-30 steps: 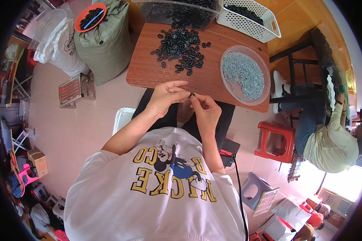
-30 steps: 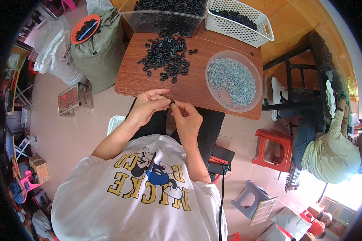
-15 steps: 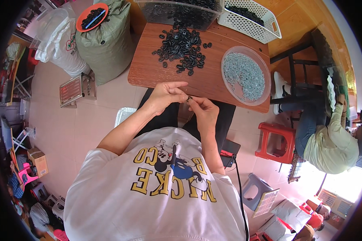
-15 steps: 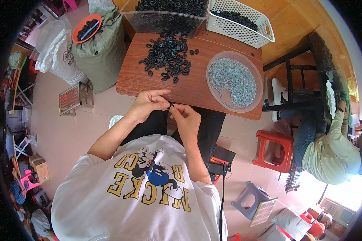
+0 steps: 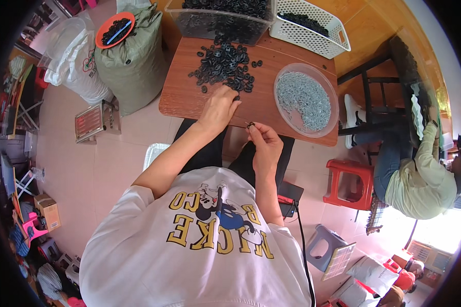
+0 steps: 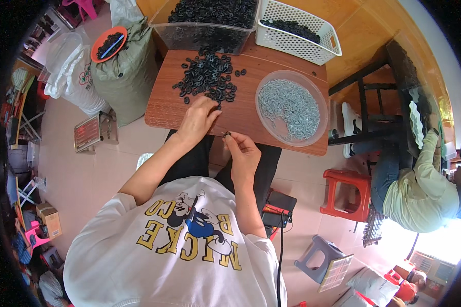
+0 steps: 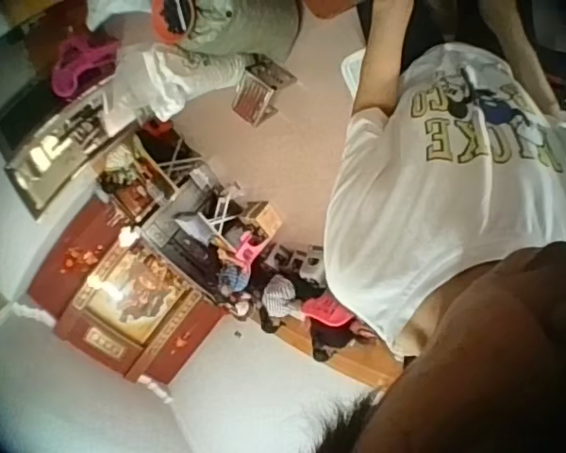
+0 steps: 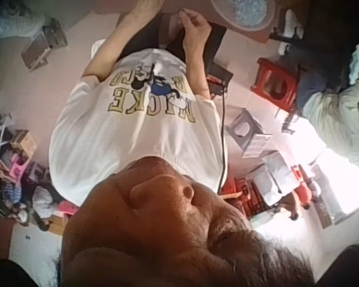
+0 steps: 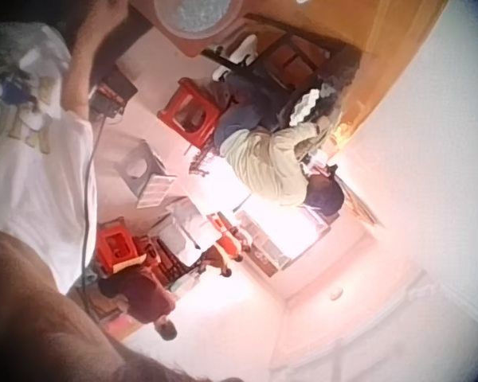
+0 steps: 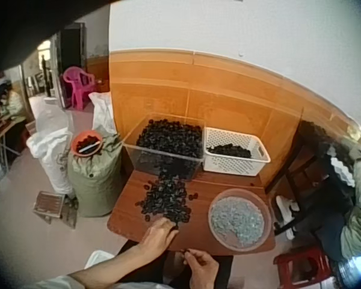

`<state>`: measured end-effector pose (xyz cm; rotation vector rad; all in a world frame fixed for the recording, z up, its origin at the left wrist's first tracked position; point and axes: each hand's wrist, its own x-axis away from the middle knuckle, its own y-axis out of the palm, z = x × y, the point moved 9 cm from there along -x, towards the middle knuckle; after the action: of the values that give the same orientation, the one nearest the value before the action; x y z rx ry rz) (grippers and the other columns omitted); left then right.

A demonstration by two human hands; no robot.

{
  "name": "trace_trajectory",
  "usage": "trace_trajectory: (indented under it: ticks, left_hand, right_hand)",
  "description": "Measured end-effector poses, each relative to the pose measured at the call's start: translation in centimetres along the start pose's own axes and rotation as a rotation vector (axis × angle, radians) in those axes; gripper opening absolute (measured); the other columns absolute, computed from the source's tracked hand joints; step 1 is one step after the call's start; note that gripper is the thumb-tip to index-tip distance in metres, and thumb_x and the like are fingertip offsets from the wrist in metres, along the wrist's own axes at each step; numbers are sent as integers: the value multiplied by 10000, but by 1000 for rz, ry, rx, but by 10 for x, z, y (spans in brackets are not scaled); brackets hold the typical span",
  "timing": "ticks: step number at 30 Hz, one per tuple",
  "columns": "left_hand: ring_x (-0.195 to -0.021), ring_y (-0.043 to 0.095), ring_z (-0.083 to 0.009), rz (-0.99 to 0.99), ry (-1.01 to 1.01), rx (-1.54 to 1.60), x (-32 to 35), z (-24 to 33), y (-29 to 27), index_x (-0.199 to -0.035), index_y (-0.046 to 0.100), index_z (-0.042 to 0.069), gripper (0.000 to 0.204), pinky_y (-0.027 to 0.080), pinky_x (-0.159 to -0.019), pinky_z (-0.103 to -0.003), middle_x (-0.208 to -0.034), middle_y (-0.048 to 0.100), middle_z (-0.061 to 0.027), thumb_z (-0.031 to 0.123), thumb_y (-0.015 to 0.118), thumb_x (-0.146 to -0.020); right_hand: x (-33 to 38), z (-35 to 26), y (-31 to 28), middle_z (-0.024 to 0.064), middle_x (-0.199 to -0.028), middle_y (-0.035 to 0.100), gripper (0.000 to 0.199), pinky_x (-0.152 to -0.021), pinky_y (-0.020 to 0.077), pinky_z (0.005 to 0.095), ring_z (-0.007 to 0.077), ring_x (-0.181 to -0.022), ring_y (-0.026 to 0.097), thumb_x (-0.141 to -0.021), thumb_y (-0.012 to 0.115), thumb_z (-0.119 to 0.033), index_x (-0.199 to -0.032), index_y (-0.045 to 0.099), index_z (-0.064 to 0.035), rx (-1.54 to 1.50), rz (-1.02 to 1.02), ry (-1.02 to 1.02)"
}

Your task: The person sits on the floor and assembles small black plastic components with light blue metal fasteners. They pick up a black piece, insert a fastener, and place the assembled unit into a clear plastic bowl.

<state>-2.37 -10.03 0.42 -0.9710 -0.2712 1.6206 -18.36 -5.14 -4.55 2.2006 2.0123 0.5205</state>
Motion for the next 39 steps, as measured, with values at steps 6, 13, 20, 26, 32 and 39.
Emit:
trace_trajectory:
  ticks: [6,13,20,26,32,39]
  left_hand:
    - [-855,569,-370,-117,-67,62,2,-6,19,-970,606,-46,222,465,-735,-423,-904,566,-197,2,628,-755]
    - [-863,571,-369,-192,-122,1,-8,8,21,-960,610,-43,180,469,-743,-417,-908,560,-204,-2,602,-784]
    - [-836,585,-346,-181,-13,56,0,0,28,-955,608,-28,162,477,-723,-402,-883,565,-189,17,603,-799]
    - [-713,629,-174,-298,-566,817,26,-20,32,-1022,615,-40,210,502,-652,-273,-863,661,-128,45,628,-830]
    - [-748,630,-132,-282,-704,1194,36,-14,29,-1037,610,-45,196,514,-681,-232,-917,662,-117,28,601,-855]
    - [-759,621,-123,-66,-535,876,42,-37,24,-959,651,-21,147,495,-692,-203,-921,631,-81,-45,569,-839]
  right_hand:
    - [-1,-6,-9,60,-841,652,185,-651,447,190,91,-730,587,-815,635,5,-997,638,39,-15,23,-13]
    - [-9,-4,-13,67,-834,650,211,-646,431,191,88,-718,570,-816,629,11,-1024,637,43,-80,-10,8]
    - [-6,-4,-14,66,-824,652,190,-645,432,194,90,-705,567,-824,624,4,-1011,636,37,-110,-21,32]
    - [-13,-5,-8,69,-831,650,194,-655,435,195,92,-714,573,-823,620,10,-1014,633,40,-144,-41,56]
    - [-22,-12,13,73,-865,644,240,-663,442,199,98,-728,576,-828,603,24,-1067,617,44,-145,-119,50]
    - [-41,-24,-36,90,-921,634,196,-661,470,229,129,-761,589,-846,581,30,-1038,614,44,-323,-22,-55]
